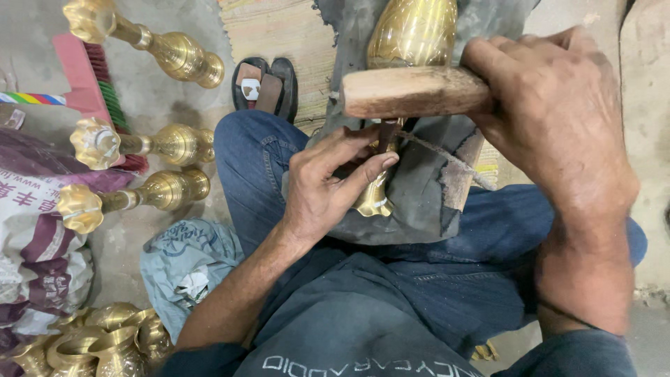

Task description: The person sits on the floor with a brass vase held against a sandbag on their lap and hammers a chisel against the vase's surface using a wooden mallet, working the metal around the neck and body. Finished brass vases and parts lie on the floor beside them.

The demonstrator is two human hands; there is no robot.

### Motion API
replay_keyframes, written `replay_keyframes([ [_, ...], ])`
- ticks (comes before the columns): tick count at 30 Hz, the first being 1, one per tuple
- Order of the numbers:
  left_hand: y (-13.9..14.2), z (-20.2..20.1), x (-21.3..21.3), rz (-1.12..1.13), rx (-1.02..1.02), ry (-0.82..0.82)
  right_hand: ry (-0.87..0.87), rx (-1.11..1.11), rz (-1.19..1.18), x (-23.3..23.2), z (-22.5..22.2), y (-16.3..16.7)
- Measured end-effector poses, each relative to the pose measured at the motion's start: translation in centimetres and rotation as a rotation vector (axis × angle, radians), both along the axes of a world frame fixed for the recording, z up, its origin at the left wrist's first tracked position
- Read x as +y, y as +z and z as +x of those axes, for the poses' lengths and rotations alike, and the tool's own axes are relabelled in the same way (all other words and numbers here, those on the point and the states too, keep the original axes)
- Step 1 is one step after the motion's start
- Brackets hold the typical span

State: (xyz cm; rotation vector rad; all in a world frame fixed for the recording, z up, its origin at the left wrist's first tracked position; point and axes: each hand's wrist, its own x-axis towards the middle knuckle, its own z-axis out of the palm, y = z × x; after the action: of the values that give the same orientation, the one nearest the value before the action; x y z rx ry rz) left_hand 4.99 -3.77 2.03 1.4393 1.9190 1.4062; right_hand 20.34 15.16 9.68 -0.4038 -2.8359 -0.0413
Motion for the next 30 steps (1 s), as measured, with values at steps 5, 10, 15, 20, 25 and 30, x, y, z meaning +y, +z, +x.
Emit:
replay_keyframes([
  [5, 0.00, -0.03, -0.14, 0.007, -0.004, -0.013, -0.062, 0.028, -0.189, 0.20, 0.29, -0.22],
  [10, -0.48, -0.08, -0.13, -0.021, -0.044, -0.006, -0.055, 0.038, -0.174, 0.36, 0.35, -0.20],
  [15, -0.93, -0.17, -0.05, 0.032, -0.071, -0.052, -0.066, -0.037, -0.067, 0.38, 0.60, 0.08],
  [20, -0.74, -0.17, -0.25, -0.038, -0.090, -0.016, -0.065, 0.217, -0.588, 0.11, 0.37, -0.08],
  [25, -0.47, -0.18, -0.08, 0.019, -0.049, -0.026, -0.134, 0.049, -0.121, -0.09, 0.15, 0.15],
  [30, -0.33, -0.33, -0.05, -0.027, -0.032, -0.016, -0.108, 0.034, -0.156, -0.09, 0.23, 0.19],
])
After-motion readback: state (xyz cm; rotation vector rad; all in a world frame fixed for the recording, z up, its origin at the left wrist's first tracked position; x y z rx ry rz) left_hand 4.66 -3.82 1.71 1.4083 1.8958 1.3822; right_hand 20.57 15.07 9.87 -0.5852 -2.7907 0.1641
